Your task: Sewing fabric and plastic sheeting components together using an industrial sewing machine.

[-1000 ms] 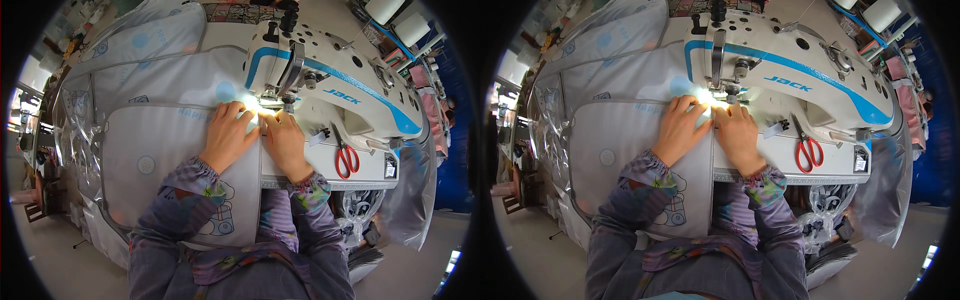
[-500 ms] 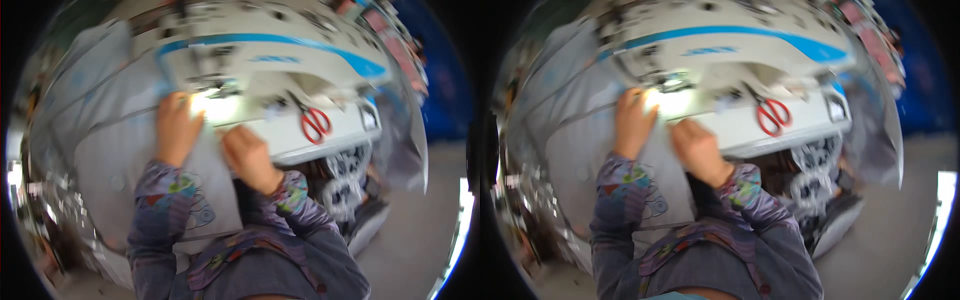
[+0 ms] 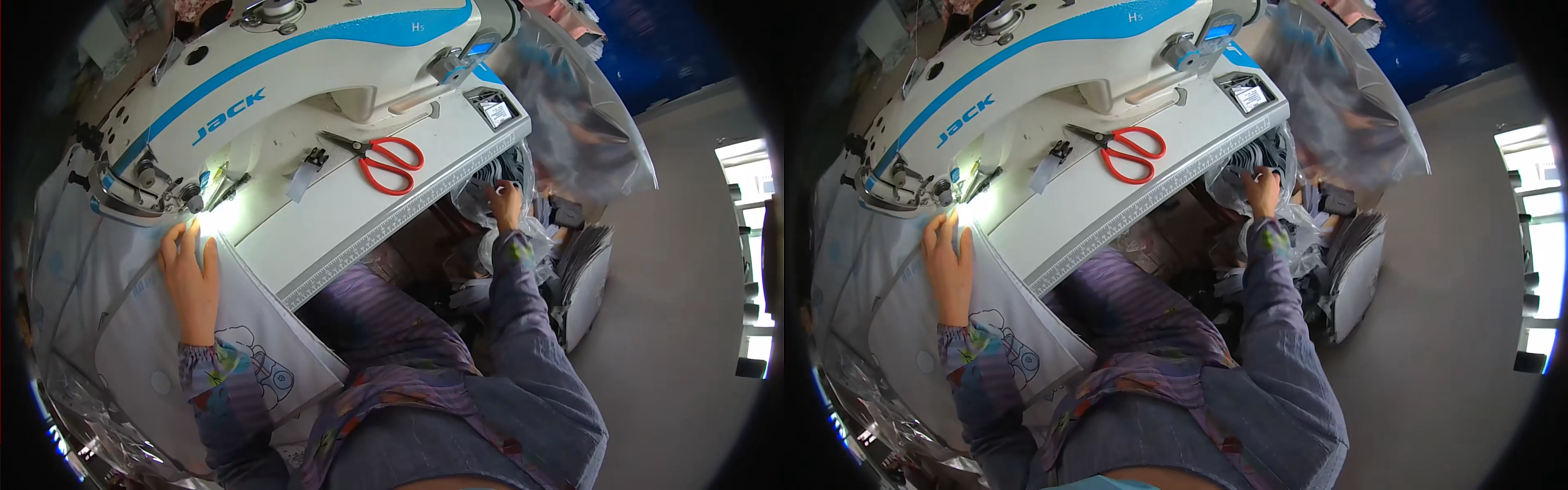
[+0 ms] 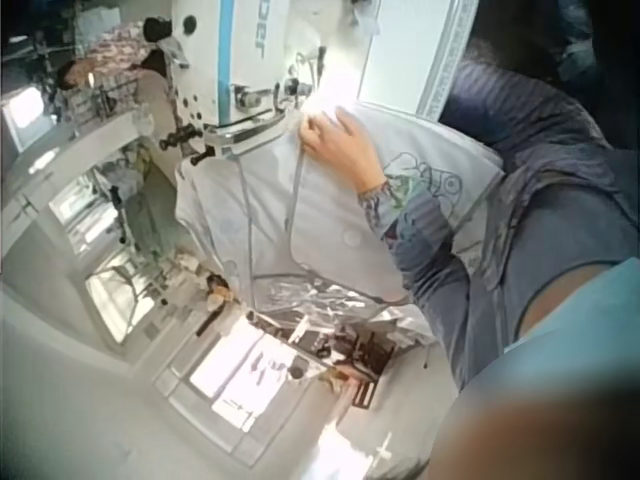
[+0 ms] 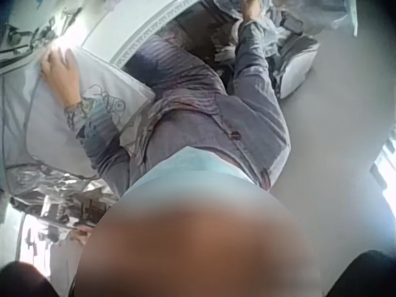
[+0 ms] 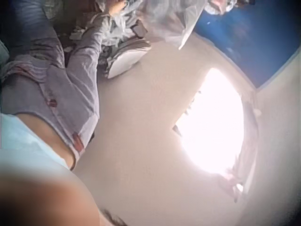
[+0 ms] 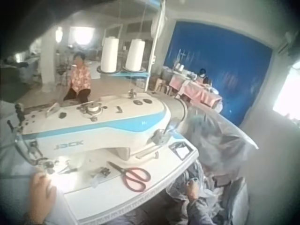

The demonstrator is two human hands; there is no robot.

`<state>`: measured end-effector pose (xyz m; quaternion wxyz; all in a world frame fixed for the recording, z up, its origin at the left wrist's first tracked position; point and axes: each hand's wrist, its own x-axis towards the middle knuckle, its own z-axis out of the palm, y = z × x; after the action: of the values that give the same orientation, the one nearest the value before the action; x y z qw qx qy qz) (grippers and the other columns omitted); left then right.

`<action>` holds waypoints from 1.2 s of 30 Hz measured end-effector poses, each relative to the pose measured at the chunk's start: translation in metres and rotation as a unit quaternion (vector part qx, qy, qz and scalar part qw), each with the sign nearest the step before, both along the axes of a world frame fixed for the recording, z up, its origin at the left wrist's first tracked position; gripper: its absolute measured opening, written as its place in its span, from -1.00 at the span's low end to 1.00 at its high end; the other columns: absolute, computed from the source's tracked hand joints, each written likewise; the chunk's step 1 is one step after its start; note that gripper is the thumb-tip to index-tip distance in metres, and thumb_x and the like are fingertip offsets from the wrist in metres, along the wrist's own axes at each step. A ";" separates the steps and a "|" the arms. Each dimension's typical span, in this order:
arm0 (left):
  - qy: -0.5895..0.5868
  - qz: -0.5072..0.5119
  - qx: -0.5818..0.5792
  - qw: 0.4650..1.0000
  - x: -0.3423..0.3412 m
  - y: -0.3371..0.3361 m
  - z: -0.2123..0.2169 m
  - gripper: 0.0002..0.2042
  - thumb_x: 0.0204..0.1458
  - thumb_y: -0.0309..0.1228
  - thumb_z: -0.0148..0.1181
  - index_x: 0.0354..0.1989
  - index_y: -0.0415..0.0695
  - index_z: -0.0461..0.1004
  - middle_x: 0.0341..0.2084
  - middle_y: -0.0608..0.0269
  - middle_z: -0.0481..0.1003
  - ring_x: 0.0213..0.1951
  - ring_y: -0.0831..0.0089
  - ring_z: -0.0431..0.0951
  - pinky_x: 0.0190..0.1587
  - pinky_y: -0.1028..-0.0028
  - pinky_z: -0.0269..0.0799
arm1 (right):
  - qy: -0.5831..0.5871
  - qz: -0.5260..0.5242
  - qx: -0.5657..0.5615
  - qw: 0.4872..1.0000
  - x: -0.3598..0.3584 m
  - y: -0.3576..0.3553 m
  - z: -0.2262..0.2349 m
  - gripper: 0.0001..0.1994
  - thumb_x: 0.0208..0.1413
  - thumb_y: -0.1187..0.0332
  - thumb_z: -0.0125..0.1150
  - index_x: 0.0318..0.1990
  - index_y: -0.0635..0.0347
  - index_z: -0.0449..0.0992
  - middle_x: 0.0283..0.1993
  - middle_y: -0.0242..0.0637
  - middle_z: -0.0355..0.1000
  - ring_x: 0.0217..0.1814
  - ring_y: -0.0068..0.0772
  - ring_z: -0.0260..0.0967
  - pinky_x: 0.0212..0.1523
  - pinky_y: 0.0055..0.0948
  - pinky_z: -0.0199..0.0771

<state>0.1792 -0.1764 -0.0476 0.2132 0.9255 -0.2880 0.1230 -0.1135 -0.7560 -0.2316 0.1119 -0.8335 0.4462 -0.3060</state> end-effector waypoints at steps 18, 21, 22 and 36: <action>0.297 -0.284 -0.317 0.855 -0.117 -0.088 0.086 -0.70 0.24 -0.51 0.18 0.13 -0.28 0.49 0.15 0.08 0.46 0.04 0.25 0.56 0.09 0.38 0.46 | -0.254 0.463 0.733 0.429 0.091 0.297 0.255 -0.82 0.43 0.19 0.07 -0.09 0.05 0.32 -0.52 -0.52 0.05 -0.61 -0.69 -0.05 -0.65 -0.61 -0.08; 0.466 -0.267 -0.490 0.687 -0.109 -0.086 0.069 -0.77 0.34 -0.45 0.10 0.05 -0.34 0.49 0.19 0.13 0.43 0.01 0.45 0.52 0.06 0.47 0.45 | -0.176 0.410 0.816 0.368 0.105 0.340 0.247 -0.78 0.47 0.18 0.00 -0.08 0.14 0.39 -0.49 -0.53 0.10 -0.57 -0.70 -0.11 -0.58 -0.62 -0.09; 0.458 -0.257 -0.493 0.694 -0.108 -0.077 0.074 -0.77 0.34 -0.45 0.10 0.05 -0.34 0.49 0.19 0.13 0.43 0.01 0.45 0.52 0.06 0.47 0.45 | -0.171 0.394 0.823 0.372 0.107 0.349 0.239 -0.81 0.45 0.28 0.02 0.06 0.15 0.39 -0.45 -0.50 0.19 -0.54 -0.60 0.08 -0.59 -0.60 0.05; 0.437 -0.122 -0.234 0.860 -0.079 0.027 0.092 -0.79 0.25 -0.34 0.24 -0.23 -0.27 0.49 -0.60 0.28 0.44 -0.58 0.52 0.41 -0.49 0.45 0.32 | -0.085 0.542 0.543 0.636 0.178 0.358 0.258 -0.88 0.29 0.47 0.24 -0.30 0.29 0.48 -0.43 -0.38 0.45 -0.48 -0.64 0.38 -0.43 -0.59 0.46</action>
<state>0.1004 -0.1497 0.0445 0.5409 0.7643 -0.2387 -0.2574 0.0642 -0.3985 0.0260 0.7271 -0.6855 -0.0110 0.0376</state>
